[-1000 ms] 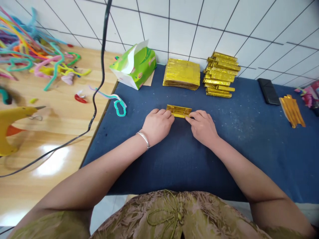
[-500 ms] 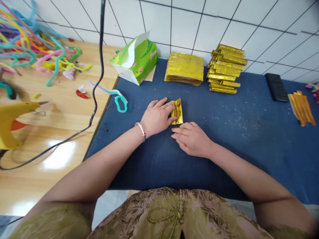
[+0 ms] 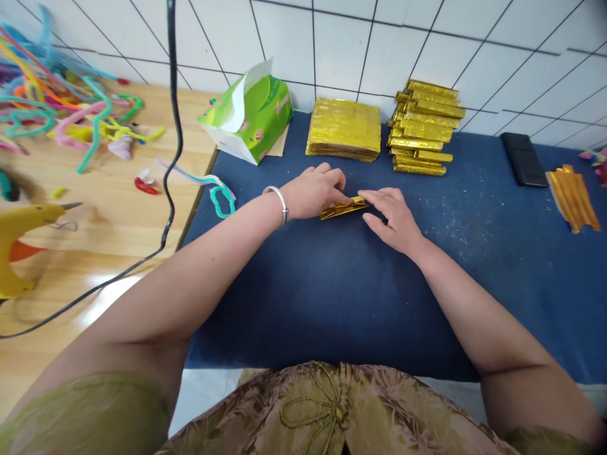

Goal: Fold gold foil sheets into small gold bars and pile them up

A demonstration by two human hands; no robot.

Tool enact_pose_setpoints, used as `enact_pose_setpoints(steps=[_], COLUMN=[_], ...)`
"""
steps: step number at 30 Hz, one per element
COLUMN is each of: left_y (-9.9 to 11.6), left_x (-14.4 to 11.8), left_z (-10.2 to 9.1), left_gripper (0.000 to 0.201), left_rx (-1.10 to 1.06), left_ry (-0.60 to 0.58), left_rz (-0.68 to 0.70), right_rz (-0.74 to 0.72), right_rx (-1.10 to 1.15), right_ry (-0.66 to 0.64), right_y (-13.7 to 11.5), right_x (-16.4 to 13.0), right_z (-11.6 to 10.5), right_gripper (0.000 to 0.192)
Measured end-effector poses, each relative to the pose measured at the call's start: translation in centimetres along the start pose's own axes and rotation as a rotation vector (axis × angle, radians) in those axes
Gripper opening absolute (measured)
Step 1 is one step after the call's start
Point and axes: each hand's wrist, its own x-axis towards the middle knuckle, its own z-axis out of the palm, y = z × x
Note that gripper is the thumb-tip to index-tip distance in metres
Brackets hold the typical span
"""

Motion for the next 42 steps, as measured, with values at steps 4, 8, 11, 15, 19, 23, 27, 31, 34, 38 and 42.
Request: enact_pose_setpoints(steps=[4, 8, 11, 15, 19, 23, 27, 31, 34, 38, 42], left_y=[0.1, 1.7, 3.2, 4.6, 4.4, 3.4, 3.2, 3.3, 3.3, 3.1, 3.2], left_x=[-0.3, -3.0, -5.2, -6.5, -6.4, -6.4, -6.5, -6.4, -6.2, -6.0, -5.5], left_z=[0.9, 2.0, 2.1, 2.2, 2.8, 3.6, 3.9, 3.9, 3.9, 3.8, 3.7], left_gripper=[0.033, 0.037, 0.043, 0.048, 0.042, 0.041, 0.036, 0.030, 0.028, 0.025, 0.020], left_rx=[-0.045, -0.004, -0.011, -0.035, -0.036, -0.068, -0.117, -0.156, -0.175, -0.205, -0.252], left_ry=[0.066, 0.171, 0.153, 0.172, 0.200, 0.217, 0.237, 0.252, 0.263, 0.290, 0.376], left_rz=[-0.025, -0.145, -0.182, -0.245, -0.290, -0.283, -0.276, -0.276, -0.290, -0.303, -0.298], right_rz=[0.049, 0.071, 0.068, 0.061, 0.065, 0.086, 0.111, 0.093, 0.090, 0.106, 0.133], right_rx=[-0.066, -0.104, -0.113, -0.123, -0.149, -0.155, -0.116, -0.069, -0.051, -0.046, -0.019], right_ry=[-0.105, -0.135, -0.143, -0.149, -0.115, -0.059, -0.014, 0.008, 0.012, 0.015, 0.042], right_y=[0.1, 0.0, -0.2, -0.3, -0.5, -0.8, -1.0, -0.7, -0.5, -0.6, -1.1], right_x=[0.1, 0.2, 0.2, 0.2, 0.0, -0.3, -0.4, -0.4, -0.4, -0.2, 0.1], right_z=[0.3, 0.2, 0.2, 0.5, 1.0, 1.4, 1.4, 1.4, 1.4, 1.4, 1.4], right_gripper=[0.047, 0.046, 0.047, 0.044, 0.041, 0.036, 0.029, 0.022, 0.021, 0.020, 0.017])
